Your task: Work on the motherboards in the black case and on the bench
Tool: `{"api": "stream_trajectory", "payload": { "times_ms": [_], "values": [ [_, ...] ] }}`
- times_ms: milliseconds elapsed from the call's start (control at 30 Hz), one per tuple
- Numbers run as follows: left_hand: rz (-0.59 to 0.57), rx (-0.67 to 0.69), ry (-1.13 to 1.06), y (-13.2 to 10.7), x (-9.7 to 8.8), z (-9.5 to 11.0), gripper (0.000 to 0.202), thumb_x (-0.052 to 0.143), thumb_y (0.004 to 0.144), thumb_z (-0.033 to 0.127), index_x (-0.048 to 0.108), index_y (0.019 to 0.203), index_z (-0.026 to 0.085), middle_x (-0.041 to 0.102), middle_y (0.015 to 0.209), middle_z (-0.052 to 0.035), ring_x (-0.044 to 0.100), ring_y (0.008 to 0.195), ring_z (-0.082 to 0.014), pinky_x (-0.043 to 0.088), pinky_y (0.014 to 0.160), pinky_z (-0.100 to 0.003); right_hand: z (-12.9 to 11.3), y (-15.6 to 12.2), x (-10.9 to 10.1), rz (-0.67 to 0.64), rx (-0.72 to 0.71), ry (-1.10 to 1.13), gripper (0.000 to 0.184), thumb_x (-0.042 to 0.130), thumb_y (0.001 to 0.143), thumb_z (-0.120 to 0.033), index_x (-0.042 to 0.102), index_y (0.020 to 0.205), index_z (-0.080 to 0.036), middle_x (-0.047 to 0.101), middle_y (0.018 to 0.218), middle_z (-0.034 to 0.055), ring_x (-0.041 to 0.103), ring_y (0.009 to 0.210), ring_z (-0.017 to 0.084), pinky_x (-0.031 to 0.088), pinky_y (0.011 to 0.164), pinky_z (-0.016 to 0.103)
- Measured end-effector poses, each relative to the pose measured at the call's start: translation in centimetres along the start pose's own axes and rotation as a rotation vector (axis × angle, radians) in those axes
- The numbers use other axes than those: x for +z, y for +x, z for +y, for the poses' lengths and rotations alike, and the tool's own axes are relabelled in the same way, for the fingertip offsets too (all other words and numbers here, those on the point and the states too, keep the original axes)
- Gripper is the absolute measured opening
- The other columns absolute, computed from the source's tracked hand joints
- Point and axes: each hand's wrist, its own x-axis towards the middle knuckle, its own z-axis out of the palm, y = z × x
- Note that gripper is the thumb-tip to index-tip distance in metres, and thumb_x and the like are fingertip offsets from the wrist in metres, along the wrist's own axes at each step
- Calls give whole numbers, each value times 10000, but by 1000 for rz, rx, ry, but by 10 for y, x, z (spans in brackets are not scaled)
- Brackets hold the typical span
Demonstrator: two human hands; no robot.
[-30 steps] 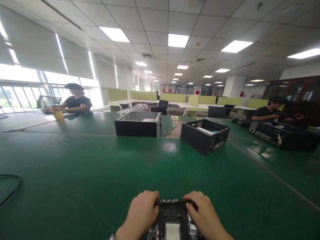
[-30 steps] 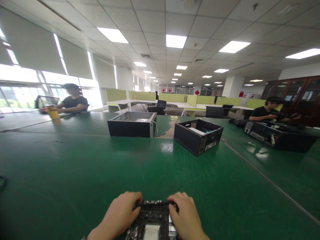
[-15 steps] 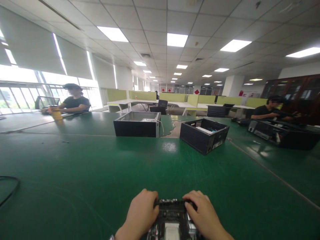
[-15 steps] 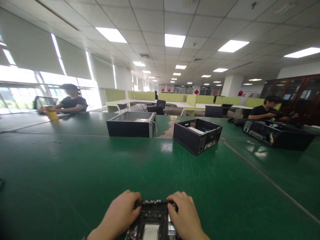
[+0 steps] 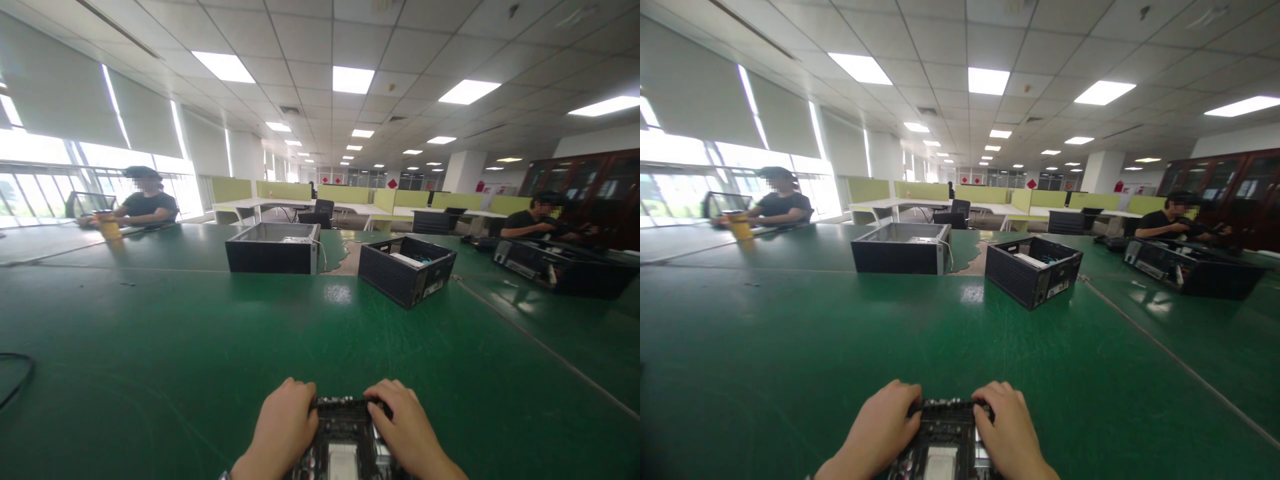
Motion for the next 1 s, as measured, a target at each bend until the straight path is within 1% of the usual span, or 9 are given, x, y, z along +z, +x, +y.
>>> {"api": "stream_trajectory", "payload": {
  "times_ms": [200, 467, 600, 800, 1000],
  "values": [
    [-9, 2, 9, 0, 4, -2, 195, 440, 739, 179, 628, 780, 209, 662, 839, -66, 588, 854, -217, 425, 729, -324, -1, -2, 0, -2, 2, 5, 219, 475, 851, -292, 665, 960, -285, 668, 984, -12, 542, 961, 179, 326, 843, 298],
    [-42, 0, 9, -2, -4, 1, 221, 442, 734, 164, 643, 816, 206, 664, 861, -72, 589, 860, -212, 434, 741, -311, -3, 0, -2, -11, 15, -8, 222, 476, 845, -289, 662, 967, -281, 667, 991, -16, 543, 979, 173, 331, 857, 292],
    [-54, -3, 17, -2, -5, 2, 221, 445, 740, 165, 643, 829, 208, 664, 866, -75, 590, 876, -215, 435, 750, -312, -3, 0, -2, -21, 23, -16, 229, 475, 847, -299, 665, 973, -281, 668, 997, -9, 543, 981, 179, 338, 851, 294],
    [-28, 16, 1, -1, -1, 0, 186, 452, 726, 176, 627, 780, 207, 669, 845, -71, 593, 862, -221, 435, 722, -316, -3, -2, -1, -6, 8, -10, 214, 477, 854, -303, 665, 953, -276, 669, 979, -10, 544, 964, 178, 334, 844, 294],
    [-9, 21, -3, -1, 2, -3, 204, 443, 727, 173, 632, 793, 210, 665, 834, -69, 594, 853, -217, 431, 723, -317, -1, -2, 0, -6, 5, 2, 206, 485, 850, -299, 664, 949, -275, 670, 976, -10, 544, 959, 179, 333, 840, 294]
  ]
}}
